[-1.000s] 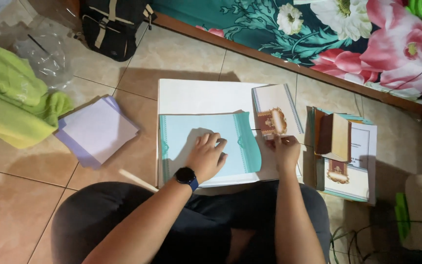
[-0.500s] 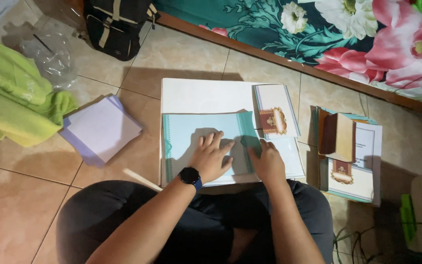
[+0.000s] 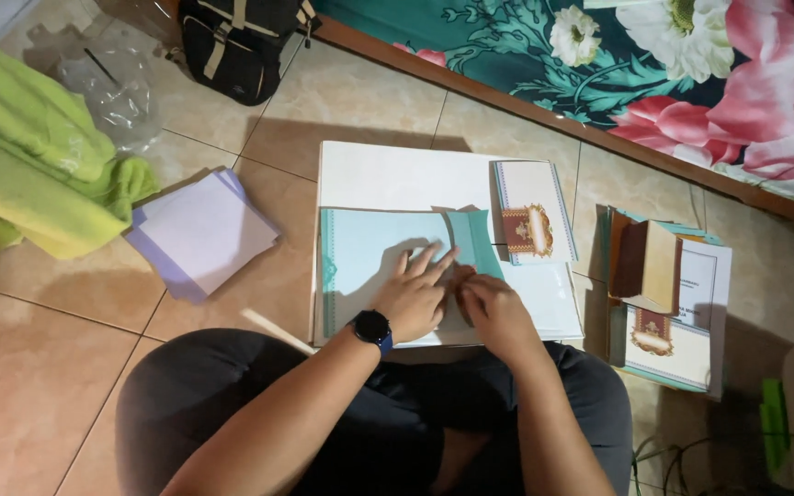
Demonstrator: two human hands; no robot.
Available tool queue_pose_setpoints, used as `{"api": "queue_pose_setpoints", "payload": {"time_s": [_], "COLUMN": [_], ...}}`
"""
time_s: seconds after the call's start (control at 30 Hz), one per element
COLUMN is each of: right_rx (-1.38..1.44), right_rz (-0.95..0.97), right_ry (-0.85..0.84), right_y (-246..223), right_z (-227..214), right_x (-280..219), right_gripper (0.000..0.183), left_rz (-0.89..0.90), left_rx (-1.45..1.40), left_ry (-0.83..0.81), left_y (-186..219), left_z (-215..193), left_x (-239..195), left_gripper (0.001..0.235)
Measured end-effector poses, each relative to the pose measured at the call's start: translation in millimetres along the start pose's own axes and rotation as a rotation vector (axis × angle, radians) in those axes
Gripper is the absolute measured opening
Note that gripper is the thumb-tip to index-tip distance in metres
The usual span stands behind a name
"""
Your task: The person organizes paper cards by picking them up from a pile on the floor and inserting them into pockets in a folder.
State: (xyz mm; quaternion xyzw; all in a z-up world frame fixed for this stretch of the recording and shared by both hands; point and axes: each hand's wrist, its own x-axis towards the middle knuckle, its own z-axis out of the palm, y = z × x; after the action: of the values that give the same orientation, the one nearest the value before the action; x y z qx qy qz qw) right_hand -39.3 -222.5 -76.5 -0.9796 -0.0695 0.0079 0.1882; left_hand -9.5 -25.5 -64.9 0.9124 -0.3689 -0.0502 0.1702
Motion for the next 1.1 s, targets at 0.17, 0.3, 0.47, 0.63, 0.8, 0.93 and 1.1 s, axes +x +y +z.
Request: {"api": "queue_pose_setpoints", "payload": {"time_s": [0.17,0.3,0.47,0.63,0.8,0.93,1.1], "right_rx": [-0.151,-0.323,-0.553,-0.662,-0.216,-0.043,0.135], "right_rz": [-0.066,-0.259,-0.179,-0.05,0.194,0.332,0.441], "right_ry": [0.041,0.133,-0.037,-0.256,-0.057,-0.11,-0.009], "right_y": [1.6,36.3,44.9,1.7,-15.0,8.4,30.0], "right_z": [-10.3,14.9,19.8,5.4,-0.9,1.2,-10.7], "right_x": [17.3,73.4,84.0,-5.2,-34.8,-6.2,1.6], "right_gripper": [0.031,0.045,0.064,0.071,0.05,0.068,0.04], "left_rz": [-0.014,-0.021,-0.037,-0.024,-0.067,-0.091,-0.151], "left_rx": [-0.007,-0.017,-0.002,-0.055,-0.062,-0.022,-0.133], "left_ry": [0.136,0.067,0.117,0.117,-0.09,-0.058,0.258], "left_y": [-3.5,-5.3,-6.6,-4.1,-0.2,-1.9,-14.6], "left_z": [18.0,10.3,18.7,2.5,-15.8,-7.9,1.2], "left_x": [3.1,3.8,4.3,1.4,1.3,1.8,11.4], "left_gripper": [0.037,0.041,0.044,0.04,0.062,0.061,0.041]}}
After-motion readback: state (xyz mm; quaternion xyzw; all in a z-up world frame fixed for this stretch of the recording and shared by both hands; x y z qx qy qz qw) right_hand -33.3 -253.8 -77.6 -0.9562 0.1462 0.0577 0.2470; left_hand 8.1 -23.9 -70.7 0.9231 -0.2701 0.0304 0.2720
